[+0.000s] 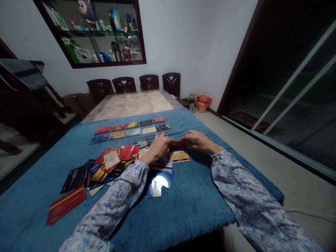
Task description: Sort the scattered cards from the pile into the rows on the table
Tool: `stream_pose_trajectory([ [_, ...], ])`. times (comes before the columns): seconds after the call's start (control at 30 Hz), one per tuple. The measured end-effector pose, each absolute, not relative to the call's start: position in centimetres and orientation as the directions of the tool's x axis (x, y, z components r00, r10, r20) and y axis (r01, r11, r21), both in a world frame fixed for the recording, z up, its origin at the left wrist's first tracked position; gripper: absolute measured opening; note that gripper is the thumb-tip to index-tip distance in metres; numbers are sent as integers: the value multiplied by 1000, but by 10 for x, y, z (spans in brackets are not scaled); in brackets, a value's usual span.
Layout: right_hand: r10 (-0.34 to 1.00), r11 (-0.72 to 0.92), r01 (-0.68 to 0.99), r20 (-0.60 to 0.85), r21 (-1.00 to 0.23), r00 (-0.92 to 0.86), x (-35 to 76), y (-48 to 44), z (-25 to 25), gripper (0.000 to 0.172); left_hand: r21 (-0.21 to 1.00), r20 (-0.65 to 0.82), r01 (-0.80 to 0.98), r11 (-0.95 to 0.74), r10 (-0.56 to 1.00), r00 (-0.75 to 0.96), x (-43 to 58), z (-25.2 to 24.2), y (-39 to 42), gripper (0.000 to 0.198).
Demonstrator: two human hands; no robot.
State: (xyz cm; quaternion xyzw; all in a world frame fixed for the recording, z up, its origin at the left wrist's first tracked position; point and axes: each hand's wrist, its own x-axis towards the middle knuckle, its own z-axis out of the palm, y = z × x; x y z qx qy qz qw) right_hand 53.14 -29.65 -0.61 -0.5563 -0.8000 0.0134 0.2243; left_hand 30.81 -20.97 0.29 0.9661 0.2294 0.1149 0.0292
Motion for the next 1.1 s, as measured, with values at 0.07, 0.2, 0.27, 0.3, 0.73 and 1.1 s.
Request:
stream_pose_trajectory([
  [0.07, 904, 348, 898, 349, -269, -246, 531, -295, -9, 29, 109, 226, 442, -890, 455, 861, 308, 0, -209, 32],
  [0.2, 914, 302, 917, 354, -262, -201, 531, -293, -16, 33, 118, 261, 449, -886, 464, 847, 308, -3, -209, 43],
  [0.27, 915, 292, 923, 355, -251, -193, 531, -292, -18, 35, 131, 286, 457, -880, 475, 832, 308, -5, -209, 47],
  [0.3, 916, 284, 927, 353, -243, -188, 531, -292, -19, 35, 133, 295, 462, -877, 480, 826, 308, -6, -209, 48],
  [0.73, 947, 184, 973, 290, -140, -138, 522, -294, -20, 38, 23, 213, 539, -842, 530, 820, 308, -6, -220, 37],
  [1.1, 977, 49, 982, 214, -181, -9, 505, -298, -17, 40, 95, 236, 573, -814, 577, 782, 313, -14, -224, 37],
])
